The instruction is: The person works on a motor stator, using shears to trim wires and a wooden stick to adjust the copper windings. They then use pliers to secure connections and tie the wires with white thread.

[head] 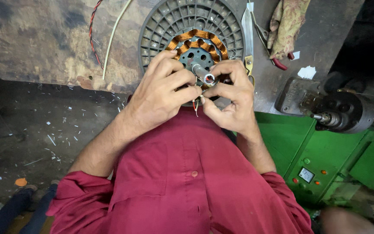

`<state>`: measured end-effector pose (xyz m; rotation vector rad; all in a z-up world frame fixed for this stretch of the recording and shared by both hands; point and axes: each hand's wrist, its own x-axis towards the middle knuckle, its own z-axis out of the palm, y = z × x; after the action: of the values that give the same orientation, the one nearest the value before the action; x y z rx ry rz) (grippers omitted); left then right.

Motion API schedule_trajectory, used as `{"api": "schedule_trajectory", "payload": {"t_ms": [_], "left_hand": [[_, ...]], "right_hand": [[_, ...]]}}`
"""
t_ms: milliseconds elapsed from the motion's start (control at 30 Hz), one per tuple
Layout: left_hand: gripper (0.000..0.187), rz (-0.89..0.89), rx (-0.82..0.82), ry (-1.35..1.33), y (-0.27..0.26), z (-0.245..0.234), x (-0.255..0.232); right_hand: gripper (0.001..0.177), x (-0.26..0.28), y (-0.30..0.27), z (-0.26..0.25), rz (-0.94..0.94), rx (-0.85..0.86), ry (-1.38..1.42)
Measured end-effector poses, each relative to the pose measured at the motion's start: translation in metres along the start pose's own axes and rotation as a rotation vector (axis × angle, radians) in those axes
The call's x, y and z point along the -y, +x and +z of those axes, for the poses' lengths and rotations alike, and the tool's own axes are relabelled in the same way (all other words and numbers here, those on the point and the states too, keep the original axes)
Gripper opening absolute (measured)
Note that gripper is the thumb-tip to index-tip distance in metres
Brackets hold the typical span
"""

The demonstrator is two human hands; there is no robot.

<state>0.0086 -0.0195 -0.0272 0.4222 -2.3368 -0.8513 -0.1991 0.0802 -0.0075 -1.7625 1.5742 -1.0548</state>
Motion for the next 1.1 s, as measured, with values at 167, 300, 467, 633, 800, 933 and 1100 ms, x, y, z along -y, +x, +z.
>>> {"api": "schedule_trajectory", "payload": {"t_ms": [167, 300, 467, 633, 800, 933, 1100], "left_hand": [[0.013, 0.032, -0.03, 0.203, 0.0, 0.003, -0.005], [0.012, 0.011, -0.012, 0.261, 0.001, 0.006, -0.005], [0.009, -0.072, -0.038, -0.024, -0.002, 0.006, 0.0], [0.012, -0.091, -0.067, 0.049, 0.002, 0.009, -0.005], [0.011, -0.071, -0.063, 0.121, 0.002, 0.01, -0.01], [0.021, 0.052, -0.144, 0.044, -0.002, 0.001, -0.013], [0.026, 0.15, -0.038, 0.014, -0.003, -0.002, -0.014]], "right_hand": [[0.018, -0.005, 0.0, -0.005, -0.019, 0.03, 0.023], [0.02, -0.012, -0.001, -0.006, -0.041, 0.029, 0.024], [0.02, -0.017, -0.004, -0.005, -0.067, 0.002, 0.012], [0.019, -0.013, -0.003, -0.001, -0.078, -0.036, -0.035], [0.022, -0.006, -0.002, -0.001, -0.081, -0.047, -0.044], [0.032, 0.01, -0.007, -0.01, -0.093, -0.091, 0.042], [0.028, 0.022, -0.018, 0.003, -0.135, -0.095, -0.111]]}}
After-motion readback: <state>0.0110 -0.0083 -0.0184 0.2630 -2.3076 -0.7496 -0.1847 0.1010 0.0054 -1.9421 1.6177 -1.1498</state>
